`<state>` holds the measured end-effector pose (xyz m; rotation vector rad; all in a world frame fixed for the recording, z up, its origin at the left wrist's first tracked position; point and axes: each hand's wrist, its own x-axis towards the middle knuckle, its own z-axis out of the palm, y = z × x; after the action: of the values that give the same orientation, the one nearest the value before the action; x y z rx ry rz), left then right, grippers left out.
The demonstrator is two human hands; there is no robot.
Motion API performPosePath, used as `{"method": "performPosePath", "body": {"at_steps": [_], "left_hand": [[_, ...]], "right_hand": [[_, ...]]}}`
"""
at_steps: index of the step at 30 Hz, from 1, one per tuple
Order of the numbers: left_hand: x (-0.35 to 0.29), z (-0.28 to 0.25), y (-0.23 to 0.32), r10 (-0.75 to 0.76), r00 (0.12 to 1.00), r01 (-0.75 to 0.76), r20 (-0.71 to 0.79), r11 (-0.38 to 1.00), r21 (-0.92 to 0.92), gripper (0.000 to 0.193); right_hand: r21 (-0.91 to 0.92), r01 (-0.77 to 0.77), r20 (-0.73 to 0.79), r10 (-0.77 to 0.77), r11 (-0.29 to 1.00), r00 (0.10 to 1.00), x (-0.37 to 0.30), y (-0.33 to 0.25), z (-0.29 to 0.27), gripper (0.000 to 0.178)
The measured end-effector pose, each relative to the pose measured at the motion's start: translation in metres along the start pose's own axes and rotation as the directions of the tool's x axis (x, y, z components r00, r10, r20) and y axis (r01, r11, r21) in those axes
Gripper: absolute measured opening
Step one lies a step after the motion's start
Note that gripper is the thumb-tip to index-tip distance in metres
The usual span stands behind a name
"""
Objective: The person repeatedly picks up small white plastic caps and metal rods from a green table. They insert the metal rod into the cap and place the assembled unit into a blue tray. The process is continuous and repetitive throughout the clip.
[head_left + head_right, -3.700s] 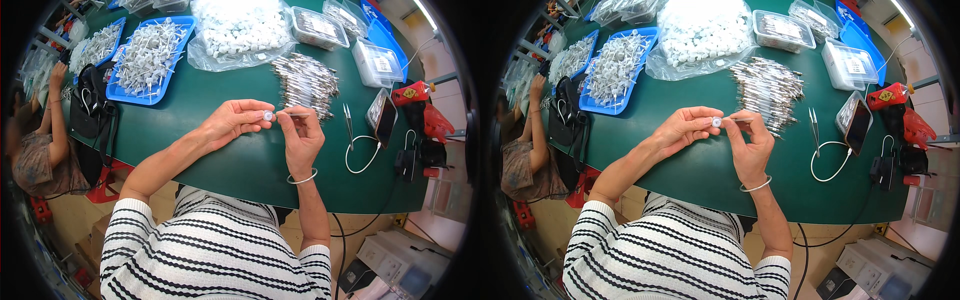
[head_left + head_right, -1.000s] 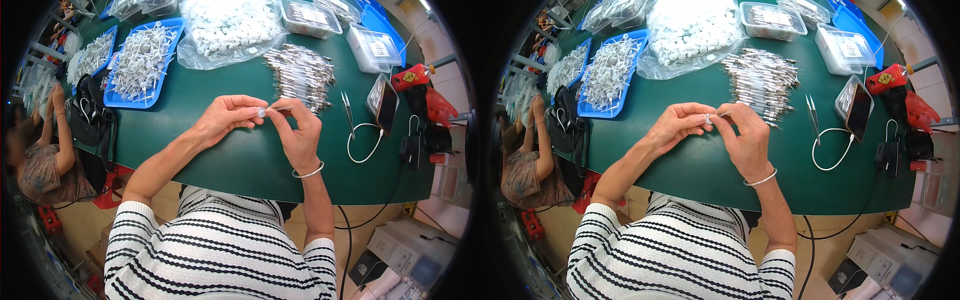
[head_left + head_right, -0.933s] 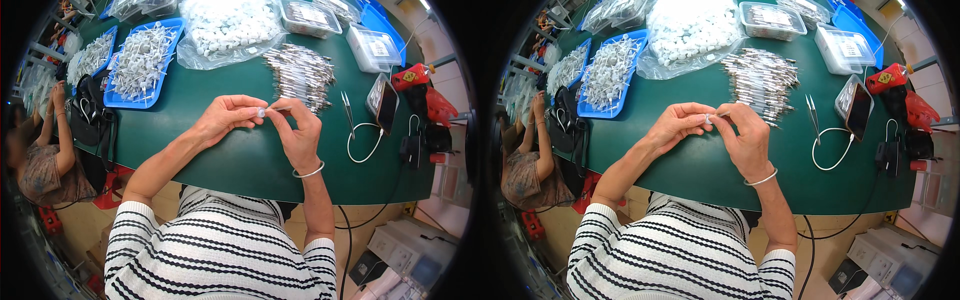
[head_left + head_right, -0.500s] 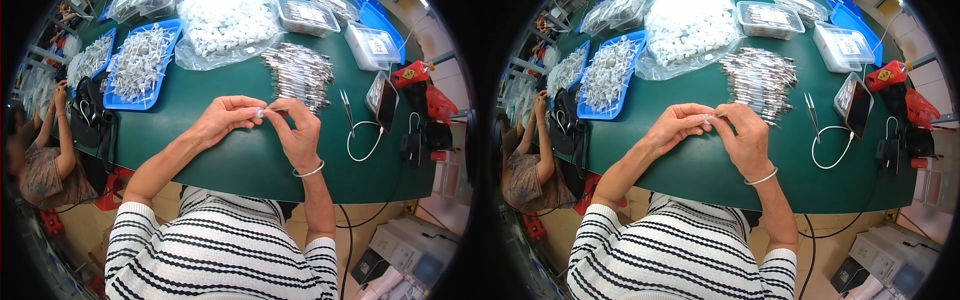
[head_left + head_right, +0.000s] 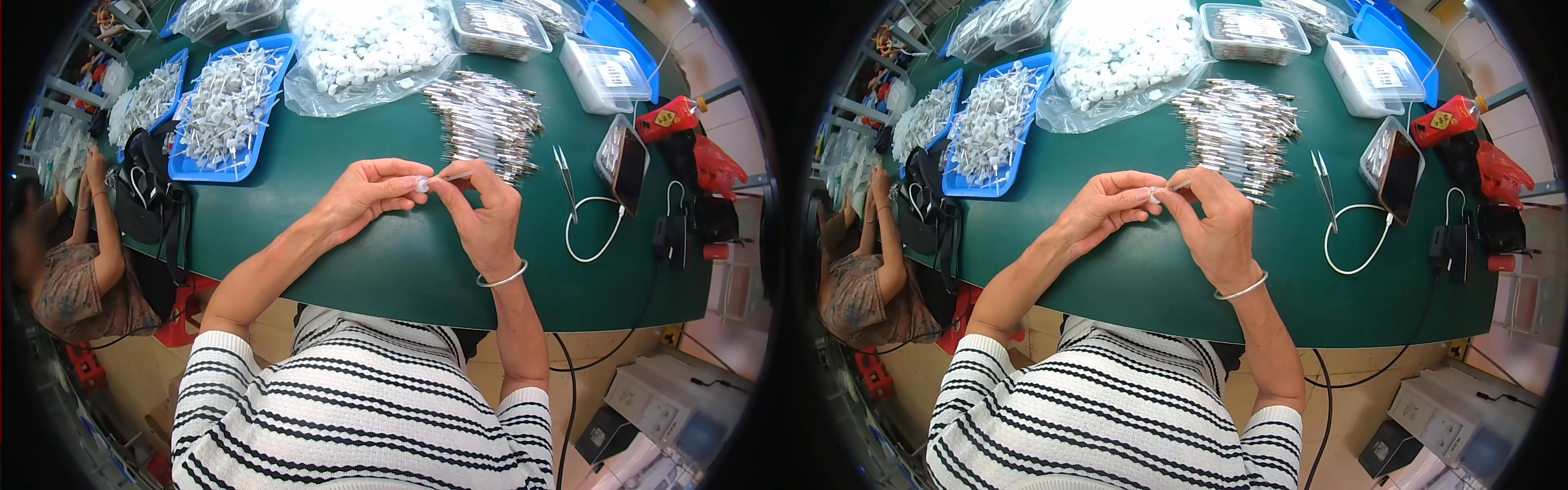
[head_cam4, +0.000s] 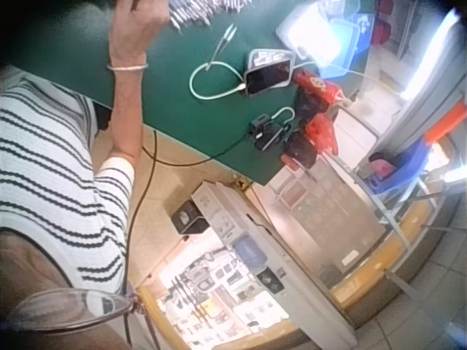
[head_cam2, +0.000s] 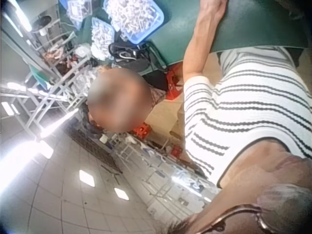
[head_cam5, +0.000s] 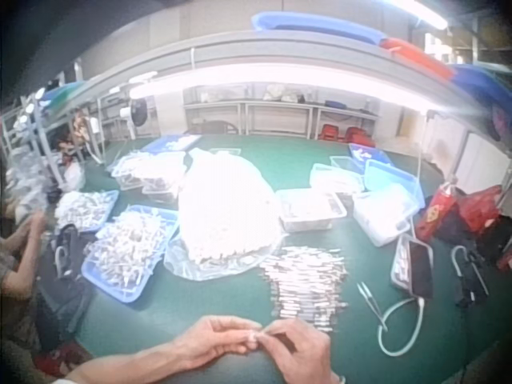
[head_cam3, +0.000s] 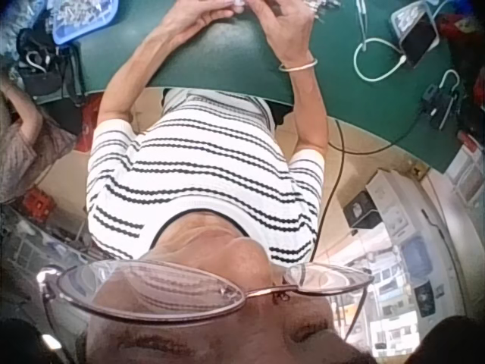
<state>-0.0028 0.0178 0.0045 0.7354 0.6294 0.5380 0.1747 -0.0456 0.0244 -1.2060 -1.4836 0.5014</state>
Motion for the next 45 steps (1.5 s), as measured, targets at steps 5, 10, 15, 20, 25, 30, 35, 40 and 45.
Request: {"method": "performPosePath", "body": {"at_steps": [5, 10, 15, 20, 25, 30, 35, 40, 45], "left_hand": [[-0.0005, 0.0010, -0.0003, 0.003, 1.000, -0.003, -0.006, 1.000, 0.020, 0.027], [0.0004, 0.0012, -0.0008, 0.001, 1.000, -0.001, -0.008, 1.000, 0.024, 0.027], [0.0005, -0.0007, -0.0015, -0.005, 1.000, 0.005, -0.003, 1.000, 0.016, 0.028], [-0.0003, -0.0004, -0.0003, -0.004, 1.000, 0.004, 0.000, 1.000, -0.001, 0.029], [-0.0003, -0.0014, -0.0009, -0.007, 1.000, 0.007, -0.004, 1.000, 0.001, 0.029], [-0.0009, 0.0007, -0.0010, 0.004, 1.000, -0.004, 0.000, 1.000, 0.001, 0.028], [0.0003, 0.0006, -0.0016, -0.014, 1.000, 0.014, -0.014, 1.000, 0.013, 0.026], [0.0011, -0.0008, -0.0020, -0.024, 1.000, 0.024, -0.005, 1.000, 0.010, 0.026], [0.0001, 0.0001, -0.0015, -0.022, 1.000, 0.022, -0.004, 1.000, 0.015, 0.026]], "right_hand": [[0.012, -0.008, 0.007, 0.008, 1.000, 1.000, -0.0002, 0.0003, 0.0001, 0.013], [0.022, -0.030, 0.022, 0.029, 0.999, 0.999, 0.0001, 0.0016, -0.0015, 0.012], [0.092, -0.115, 0.031, 0.113, 0.989, 0.993, 0.0002, -0.0020, -0.0015, 0.011], [0.077, -0.137, 0.027, 0.135, 0.988, 0.990, 0.0001, -0.0013, -0.0016, 0.011], [0.068, -0.113, 0.021, 0.112, 0.991, 0.994, 0.0004, -0.0026, 0.0005, 0.012], [0.049, -0.130, 0.018, 0.129, 0.990, 0.991, -0.0001, -0.0001, 0.0007, 0.012], [0.114, -0.168, 0.030, 0.165, 0.979, 0.986, -0.0006, 0.0008, 0.0011, 0.012], [0.131, -0.160, 0.028, 0.158, 0.978, 0.987, -0.0021, 0.0028, 0.0020, 0.011], [0.130, -0.117, 0.023, 0.115, 0.985, 0.993, -0.0023, 0.0023, 0.0025, 0.011]]}}
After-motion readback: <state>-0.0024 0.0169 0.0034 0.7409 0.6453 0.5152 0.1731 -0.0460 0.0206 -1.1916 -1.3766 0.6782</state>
